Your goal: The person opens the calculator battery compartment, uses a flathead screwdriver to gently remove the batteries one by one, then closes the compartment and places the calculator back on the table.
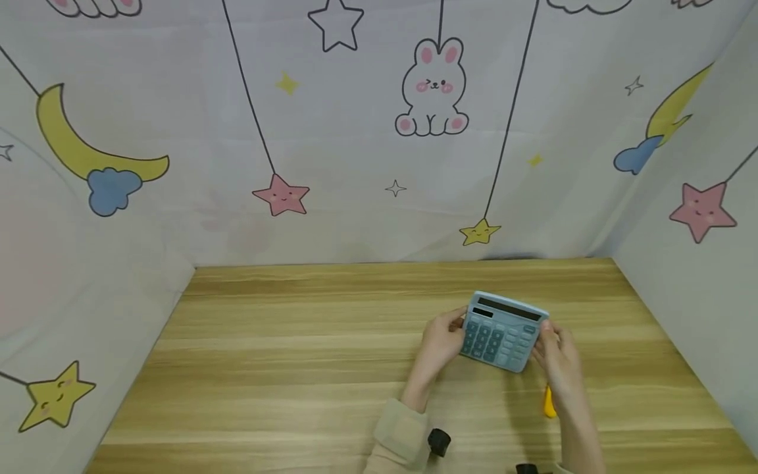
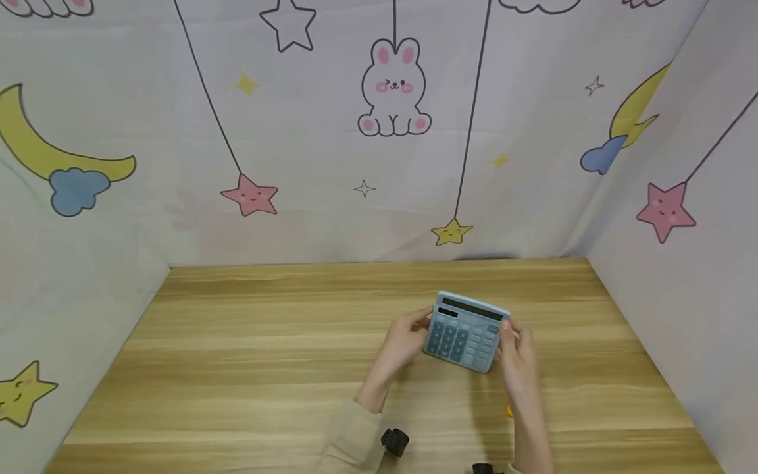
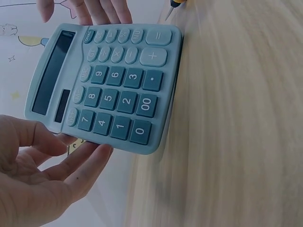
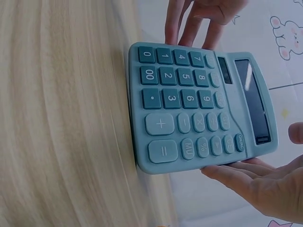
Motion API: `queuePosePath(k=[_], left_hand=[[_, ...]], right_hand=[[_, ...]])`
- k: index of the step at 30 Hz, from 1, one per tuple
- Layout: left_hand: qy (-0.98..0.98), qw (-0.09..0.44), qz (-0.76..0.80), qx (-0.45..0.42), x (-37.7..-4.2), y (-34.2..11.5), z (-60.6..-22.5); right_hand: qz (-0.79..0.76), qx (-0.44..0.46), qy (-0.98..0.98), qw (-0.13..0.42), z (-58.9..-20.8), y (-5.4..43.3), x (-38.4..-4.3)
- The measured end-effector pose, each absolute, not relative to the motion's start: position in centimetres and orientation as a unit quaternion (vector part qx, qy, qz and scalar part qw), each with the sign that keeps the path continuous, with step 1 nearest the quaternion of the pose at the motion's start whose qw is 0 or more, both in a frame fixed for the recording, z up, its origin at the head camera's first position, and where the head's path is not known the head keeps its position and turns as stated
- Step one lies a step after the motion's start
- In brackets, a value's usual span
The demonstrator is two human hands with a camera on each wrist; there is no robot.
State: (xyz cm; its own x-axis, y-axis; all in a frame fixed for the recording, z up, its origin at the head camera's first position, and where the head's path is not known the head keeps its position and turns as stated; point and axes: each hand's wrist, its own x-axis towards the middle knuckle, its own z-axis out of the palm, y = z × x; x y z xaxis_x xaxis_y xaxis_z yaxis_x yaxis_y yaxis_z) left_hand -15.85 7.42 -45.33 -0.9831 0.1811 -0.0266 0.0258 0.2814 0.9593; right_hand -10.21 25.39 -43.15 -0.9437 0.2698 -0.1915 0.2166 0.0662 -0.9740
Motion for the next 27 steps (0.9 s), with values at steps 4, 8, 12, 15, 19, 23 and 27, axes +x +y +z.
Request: queuePosePath(k=[4, 8, 12, 15, 19, 23, 27], left_hand=[[0.794, 0.057, 0.601, 0.066, -15.78, 7.53, -45.24], [0.788, 0.059, 0.61, 0.059, -15.59, 7.64, -45.09], [0.779, 0.068, 0.621, 0.061, -15.44, 7.61, -44.94], [0.778, 0.076, 0.619, 0.073, -15.45, 7.56, -44.83], [0.774, 0.085, 0.62, 0.089, -15.51, 7.55, -44.79], [0.754, 0.089, 0.644, 0.093, -15.61, 7.64, -44.88], [0.737, 0.094, 0.662, 0.098, -15.67, 7.72, -44.94]], right_hand=[[0.666, -0.169, -0.726, 0.036, -42.97, 25.21, -10.03], [0.673, -0.166, -0.72, 0.046, -42.74, 25.03, -9.78], [0.681, -0.17, -0.71, 0.056, -42.69, 24.93, -9.77], [0.685, -0.18, -0.702, 0.067, -42.7, 24.97, -9.98], [0.683, -0.197, -0.699, 0.078, -42.7, 25.06, -10.27], [0.679, -0.191, -0.706, 0.068, -42.69, 25.19, -10.32], [0.678, -0.181, -0.709, 0.07, -42.58, 25.2, -10.27]])
